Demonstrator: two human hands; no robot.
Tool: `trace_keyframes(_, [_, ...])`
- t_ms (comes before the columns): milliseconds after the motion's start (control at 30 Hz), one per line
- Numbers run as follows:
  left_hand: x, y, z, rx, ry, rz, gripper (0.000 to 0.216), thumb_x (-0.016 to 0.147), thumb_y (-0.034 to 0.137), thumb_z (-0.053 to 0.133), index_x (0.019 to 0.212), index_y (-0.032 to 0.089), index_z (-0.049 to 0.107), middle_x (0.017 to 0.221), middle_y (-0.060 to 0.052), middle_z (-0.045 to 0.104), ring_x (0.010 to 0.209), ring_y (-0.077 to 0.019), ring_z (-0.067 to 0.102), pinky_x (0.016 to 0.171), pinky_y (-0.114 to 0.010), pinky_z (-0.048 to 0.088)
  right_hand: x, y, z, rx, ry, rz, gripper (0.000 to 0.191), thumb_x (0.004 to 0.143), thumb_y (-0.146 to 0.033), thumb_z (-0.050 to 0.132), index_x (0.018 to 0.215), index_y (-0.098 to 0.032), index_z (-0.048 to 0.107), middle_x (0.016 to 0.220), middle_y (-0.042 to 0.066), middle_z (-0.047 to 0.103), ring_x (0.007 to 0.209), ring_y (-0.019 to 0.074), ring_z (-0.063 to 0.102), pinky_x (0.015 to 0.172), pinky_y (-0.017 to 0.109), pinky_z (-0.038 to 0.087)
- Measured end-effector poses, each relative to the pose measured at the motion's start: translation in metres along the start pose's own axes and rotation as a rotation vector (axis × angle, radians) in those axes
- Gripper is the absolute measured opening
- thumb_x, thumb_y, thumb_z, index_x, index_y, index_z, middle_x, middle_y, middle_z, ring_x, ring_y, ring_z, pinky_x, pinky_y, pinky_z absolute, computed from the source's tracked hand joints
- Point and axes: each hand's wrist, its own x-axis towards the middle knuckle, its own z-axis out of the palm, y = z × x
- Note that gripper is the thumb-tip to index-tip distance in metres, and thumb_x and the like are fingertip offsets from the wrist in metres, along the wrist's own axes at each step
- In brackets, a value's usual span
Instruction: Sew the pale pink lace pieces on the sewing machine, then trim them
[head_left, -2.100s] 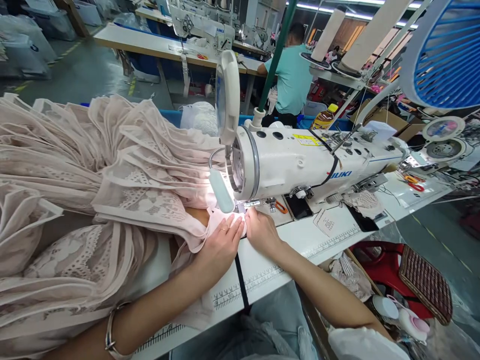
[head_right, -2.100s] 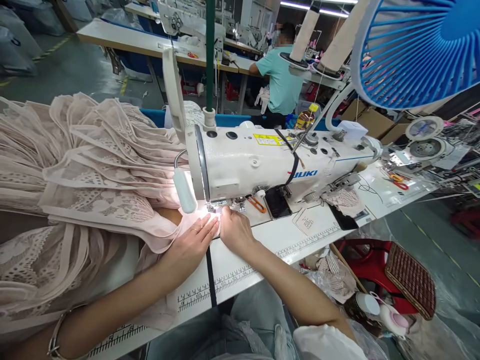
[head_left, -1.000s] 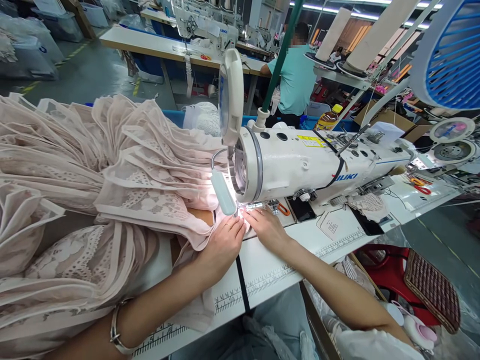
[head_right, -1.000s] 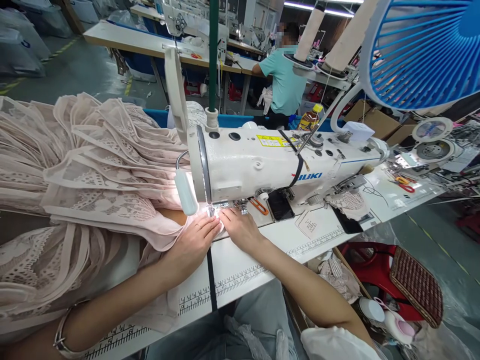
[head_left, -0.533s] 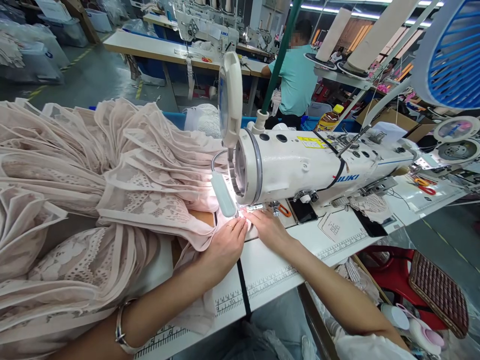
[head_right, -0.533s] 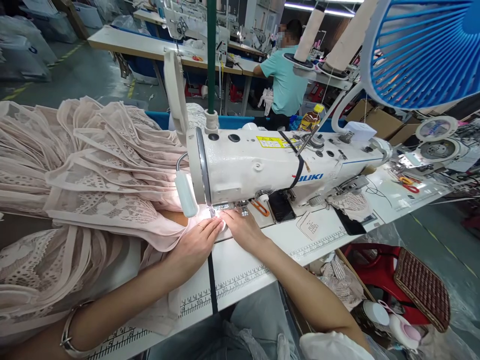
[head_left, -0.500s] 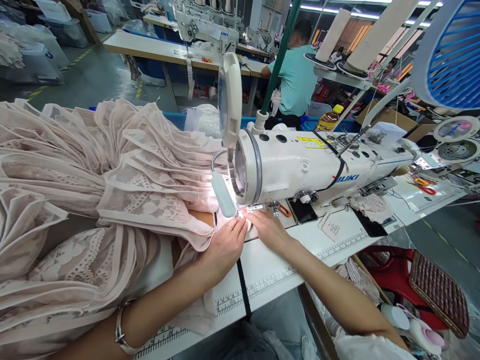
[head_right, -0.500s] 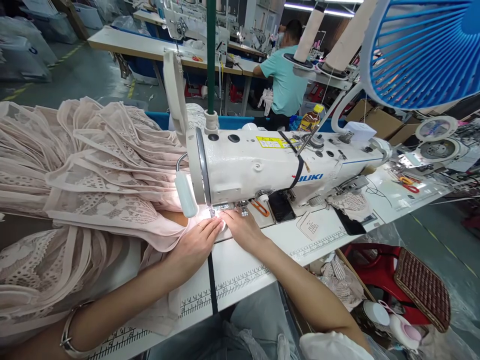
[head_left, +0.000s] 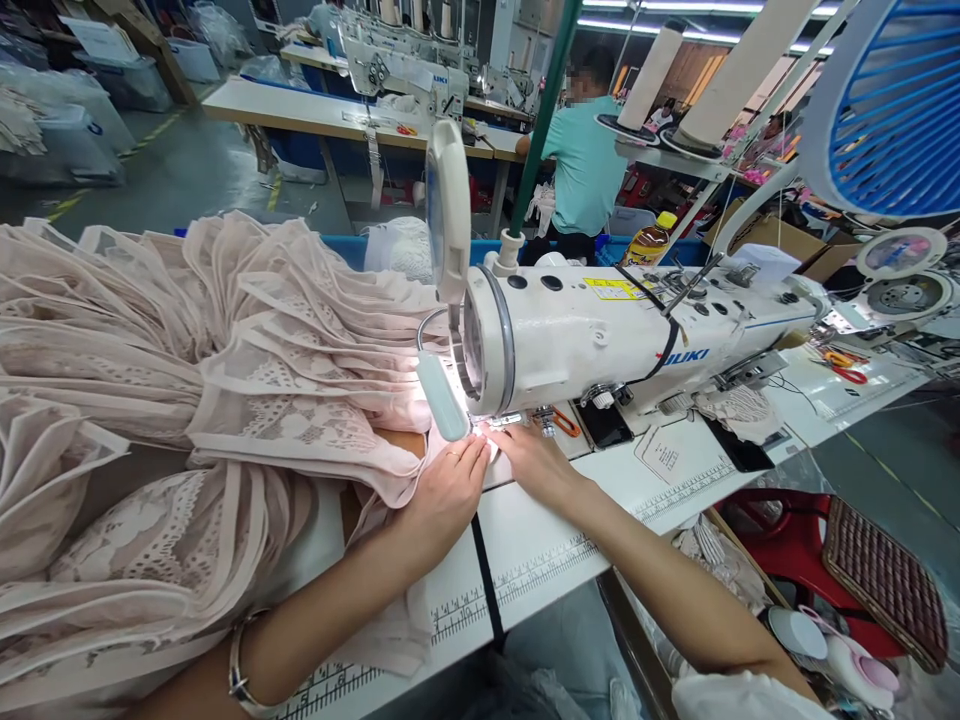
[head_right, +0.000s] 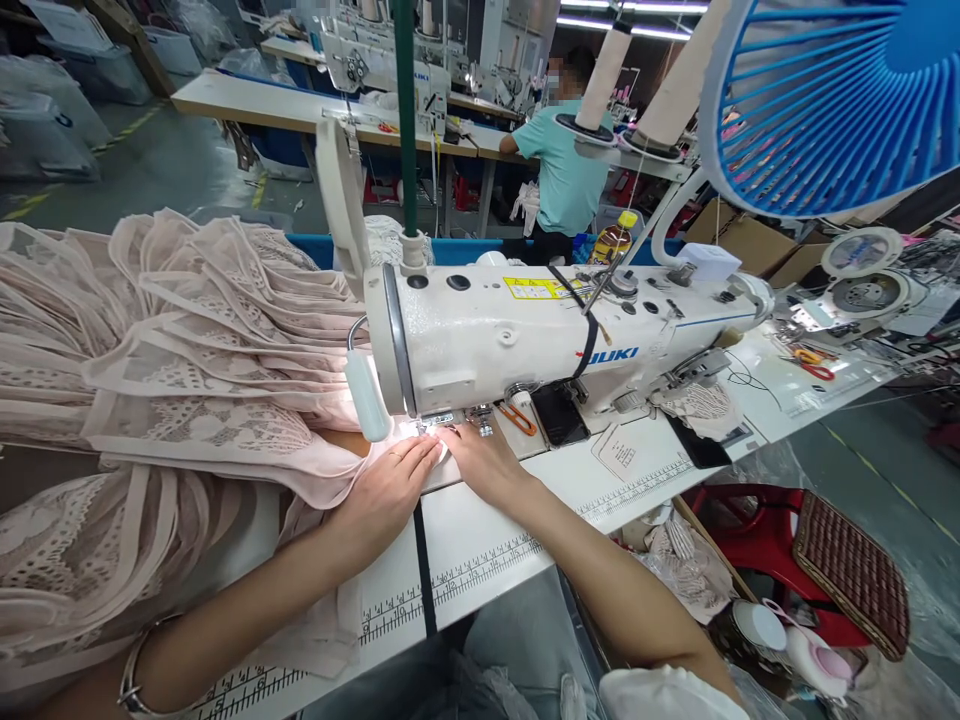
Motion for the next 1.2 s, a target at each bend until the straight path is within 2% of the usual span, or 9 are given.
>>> trace_keyframes(267, [0.001, -0.003, 0.003, 0.071, 0.04, 0.009, 0.039, 0.095, 0.007, 0.029, 0.12, 0.007, 0.058, 0.121, -0.017, 0.064, 0.113, -0.0216, 0.06, 0.097, -0.038, 0.049, 0.002, -0.003, -0.006, -0.02, -0.038, 0.012, 0.046, 0.09, -0.006, 0.033, 0.123, -0.023, 0.059, 0.101, 0.008, 0.064, 0.085, 0.0186, 0.057, 0.098, 0.038, 0.04])
trace_keyframes(600, [0.007, 0.0, -0.004, 0.12, 0.111, 0.007, 0.034, 0.094, 0.006, 0.033, 0.117, 0.008, 0.059, 0.113, -0.013, 0.067, 0.102, -0.02, 0.062, 0.088, -0.034, 0.047, 0.004, -0.004, -0.005, 0.004, -0.082, 0.063, 0.048, 0.086, -0.003, 0.035, 0.122, -0.022, 0.062, 0.11, 0.009, 0.063, 0.098, 0.0214, 0.058, 0.093, 0.036, 0.045])
trace_keyframes(667, [0.009, -0.001, -0.011, 0.156, 0.133, 0.014, 0.033, 0.093, 0.004, 0.035, 0.114, 0.008, 0.059, 0.109, -0.012, 0.068, 0.097, -0.0195, 0.062, 0.085, -0.033, 0.047, 0.004, -0.003, -0.001, 0.038, -0.041, 0.081, 0.051, 0.083, -0.002, 0.036, 0.121, -0.021, 0.063, 0.11, 0.009, 0.064, 0.099, 0.0216, 0.059, 0.088, 0.034, 0.048])
trace_keyframes(767, [0.009, -0.009, -0.021, 0.184, 0.126, 0.026, 0.027, 0.089, 0.001, 0.037, 0.089, 0.013, 0.062, 0.087, -0.008, 0.068, 0.081, -0.0182, 0.061, 0.075, -0.031, 0.046, 0.001, 0.004, 0.008, 0.185, 0.122, 0.042, 0.055, 0.081, 0.0, 0.033, 0.118, -0.021, 0.067, 0.111, 0.006, 0.066, 0.103, 0.0185, 0.059, 0.091, 0.031, 0.05])
trace_keyframes(833, [0.007, -0.018, -0.026, 0.123, 0.078, 0.029, 0.025, 0.085, -0.001, 0.039, 0.079, 0.015, 0.058, 0.082, -0.007, 0.066, 0.077, -0.0184, 0.059, 0.074, -0.031, 0.046, -0.001, 0.009, 0.016, 0.31, 0.224, -0.004, 0.054, 0.081, 0.0, 0.033, 0.114, -0.023, 0.07, 0.111, 0.003, 0.066, 0.104, 0.0154, 0.059, 0.093, 0.028, 0.049])
trace_keyframes(900, [0.004, -0.026, -0.027, 0.041, 0.04, 0.031, 0.023, 0.083, 0.0, 0.041, 0.081, 0.016, 0.057, 0.09, -0.008, 0.067, 0.082, -0.02, 0.06, 0.079, -0.034, 0.047, -0.003, 0.013, 0.023, 0.373, 0.254, -0.011, 0.05, 0.083, -0.002, 0.035, 0.109, -0.024, 0.072, 0.105, 0.002, 0.067, 0.098, 0.0148, 0.062, 0.09, 0.027, 0.051])
trace_keyframes(1033, [0.003, -0.032, -0.022, -0.047, 0.039, 0.029, 0.025, 0.087, 0.005, 0.04, 0.101, 0.016, 0.058, 0.099, -0.008, 0.068, 0.094, -0.0211, 0.06, 0.095, -0.04, 0.045, -0.004, 0.014, 0.029, 0.343, 0.248, -0.058, 0.048, 0.084, -0.003, 0.038, 0.115, -0.022, 0.069, 0.106, 0.006, 0.066, 0.1, 0.0167, 0.062, 0.09, 0.029, 0.052])
trace_keyframes(1100, [0.005, -0.031, -0.02, -0.115, 0.053, -0.043, 0.025, 0.09, 0.009, 0.038, 0.102, 0.018, 0.058, 0.1, -0.007, 0.067, 0.098, -0.0208, 0.059, 0.095, -0.04, 0.045, -0.004, 0.012, 0.028, 0.314, 0.265, -0.105, 0.05, 0.084, -0.002, 0.036, 0.119, -0.022, 0.066, 0.113, 0.006, 0.065, 0.105, 0.016, 0.061, 0.093, 0.028, 0.051])
trace_keyframes(1200, [0.01, -0.03, -0.018, -0.286, 0.046, -0.264, 0.022, 0.094, 0.018, 0.038, 0.082, 0.02, 0.056, 0.084, -0.004, 0.064, 0.084, -0.0185, 0.058, 0.076, -0.034, 0.048, -0.005, 0.01, 0.025, 0.256, 0.284, -0.129, 0.049, 0.086, -0.003, 0.036, 0.122, -0.022, 0.063, 0.117, 0.005, 0.065, 0.108, 0.0156, 0.06, 0.092, 0.028, 0.051])
